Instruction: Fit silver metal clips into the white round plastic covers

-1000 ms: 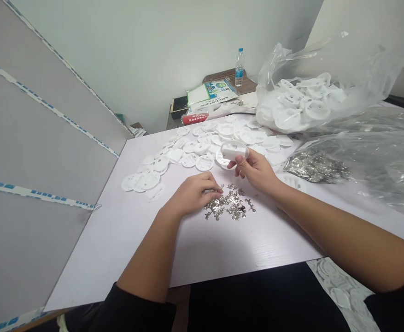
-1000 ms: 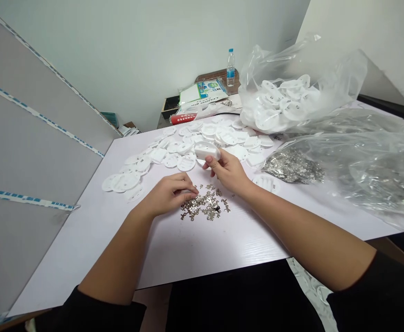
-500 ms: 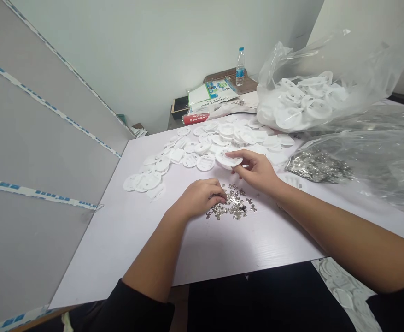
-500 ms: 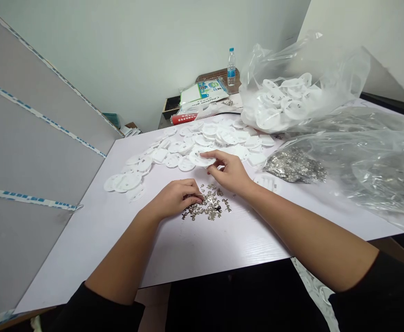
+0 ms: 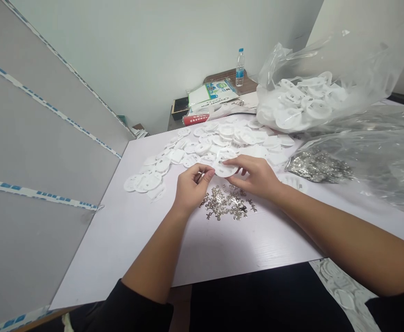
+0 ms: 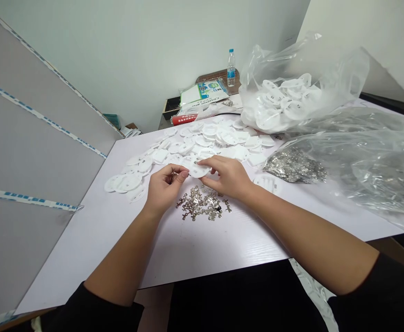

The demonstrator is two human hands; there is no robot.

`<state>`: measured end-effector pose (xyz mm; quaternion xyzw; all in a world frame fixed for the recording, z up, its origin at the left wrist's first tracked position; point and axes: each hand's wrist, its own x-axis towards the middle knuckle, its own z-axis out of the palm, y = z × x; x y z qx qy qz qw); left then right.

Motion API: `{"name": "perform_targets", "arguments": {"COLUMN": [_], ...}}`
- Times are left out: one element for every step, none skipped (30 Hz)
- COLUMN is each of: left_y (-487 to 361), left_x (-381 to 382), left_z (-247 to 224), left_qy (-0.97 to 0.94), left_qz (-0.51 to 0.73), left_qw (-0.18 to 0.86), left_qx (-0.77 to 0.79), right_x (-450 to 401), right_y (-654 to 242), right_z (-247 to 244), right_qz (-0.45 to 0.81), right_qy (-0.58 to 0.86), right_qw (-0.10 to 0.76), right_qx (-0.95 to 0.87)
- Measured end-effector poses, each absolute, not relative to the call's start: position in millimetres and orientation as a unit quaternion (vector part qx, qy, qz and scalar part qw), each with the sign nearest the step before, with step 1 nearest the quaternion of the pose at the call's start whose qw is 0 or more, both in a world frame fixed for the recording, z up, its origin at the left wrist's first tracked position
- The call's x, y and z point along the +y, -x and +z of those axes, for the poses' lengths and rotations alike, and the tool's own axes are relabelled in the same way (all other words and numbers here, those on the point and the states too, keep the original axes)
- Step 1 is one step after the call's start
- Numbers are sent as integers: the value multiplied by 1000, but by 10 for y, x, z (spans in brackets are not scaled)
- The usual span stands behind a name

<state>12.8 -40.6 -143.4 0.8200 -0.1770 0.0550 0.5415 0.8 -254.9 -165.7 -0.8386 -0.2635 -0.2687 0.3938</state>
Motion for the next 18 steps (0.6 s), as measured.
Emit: {"name": "perform_targets", "arguments": {"left_y": [-121,-116,-114,-113,-115,-118,-121,-123,-124,-124,-121,-118,-114,-111,-108,-106,-105,-105], "left_x": [-417,-427,-433,-438,-440,-442,-444,-447,-452,-458,-465,-471,-477,-481,-482,-481,-478,-473], "left_z": [-1443,-1451,-1456,-1460,-1464,-1468,-1474,-1482,-1491,-1500,-1509,-1518,-1524,-1529,-1533,-1535,-1535,-1534], "left_qy": [-824,-827,-829,-830,-832,-834,-837,-839,-842,-844,-846,-848,-850,-852,-855,-857,-859,-862], "left_qz": [65,75,84,92,100,107,113,120,126,133,141,152,165,178,191,202,209,211], "left_qw": [538,533,529,525,522,519,516,511,506,498,489,477,464,449,433,419,406,395], "left_qx": [-168,-164,-162,-161,-157,-151,-145,-141,-141,-147,-157,-171,-186,-201,-213,-224,-233,-239], "right_x": [-2544,-2540,-2537,-2534,-2532,-2530,-2526,-2522,-2516,-2509,-2501,-2494,-2488,-2482,-2479,-2477,-2476,-2476], "right_y": [2,11,18,24,29,34,38,44,50,57,64,70,76,79,81,81,80,78], "right_z": [-1655,-1651,-1647,-1642,-1638,-1636,-1636,-1636,-1637,-1638,-1638,-1638,-1637,-1635,-1633,-1632,-1632,-1632], "right_qz": [-275,-281,-284,-286,-286,-285,-282,-278,-274,-270,-267,-266,-266,-269,-272,-276,-280,-283], "right_qy": [846,854,861,867,870,872,872,872,872,872,871,870,867,865,862,860,858,856], "right_qw": [368,344,322,306,295,289,288,287,288,289,291,293,296,300,303,306,309,311], "right_qx": [-270,-272,-273,-272,-272,-274,-277,-281,-285,-288,-292,-295,-299,-301,-302,-301,-300,-300]}}
